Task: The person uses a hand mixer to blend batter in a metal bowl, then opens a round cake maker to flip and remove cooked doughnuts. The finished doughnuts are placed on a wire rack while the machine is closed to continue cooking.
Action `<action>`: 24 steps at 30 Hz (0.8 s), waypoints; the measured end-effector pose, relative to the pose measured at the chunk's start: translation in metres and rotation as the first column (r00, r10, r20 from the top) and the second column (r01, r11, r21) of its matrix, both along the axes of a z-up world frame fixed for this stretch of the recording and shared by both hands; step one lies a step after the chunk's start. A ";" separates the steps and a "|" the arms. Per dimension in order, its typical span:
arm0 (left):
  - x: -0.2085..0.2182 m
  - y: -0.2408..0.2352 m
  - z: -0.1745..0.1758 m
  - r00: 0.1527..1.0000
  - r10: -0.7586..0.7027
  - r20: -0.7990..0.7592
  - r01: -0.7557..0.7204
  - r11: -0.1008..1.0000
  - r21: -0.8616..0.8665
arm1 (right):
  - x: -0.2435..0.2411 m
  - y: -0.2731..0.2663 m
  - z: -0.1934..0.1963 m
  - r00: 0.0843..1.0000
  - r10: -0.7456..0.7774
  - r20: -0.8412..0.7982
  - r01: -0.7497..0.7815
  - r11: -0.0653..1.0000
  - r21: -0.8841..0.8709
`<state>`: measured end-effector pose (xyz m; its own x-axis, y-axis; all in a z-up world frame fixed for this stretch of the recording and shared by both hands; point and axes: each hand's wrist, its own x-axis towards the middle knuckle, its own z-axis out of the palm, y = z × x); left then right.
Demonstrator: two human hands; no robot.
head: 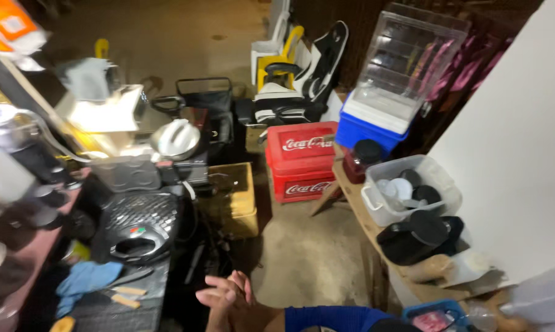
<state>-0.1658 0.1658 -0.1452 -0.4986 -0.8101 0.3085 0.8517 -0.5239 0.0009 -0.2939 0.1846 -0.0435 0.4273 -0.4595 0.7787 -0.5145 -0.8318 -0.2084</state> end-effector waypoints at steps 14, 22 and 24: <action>0.102 0.094 0.052 0.920 0.378 0.099 -0.370 0.925 -0.087 | 0.104 0.029 0.040 0.771 0.626 0.114 -0.624 0.707 0.333; 0.082 0.021 0.174 0.625 0.623 0.470 -0.575 0.775 -0.263 | 0.084 -0.052 0.048 0.791 0.600 -0.121 -0.563 0.791 0.242; 0.080 0.012 0.198 0.563 0.581 0.588 -0.607 0.773 -0.183 | 0.069 -0.075 0.043 0.832 0.514 -0.210 -0.476 0.855 0.206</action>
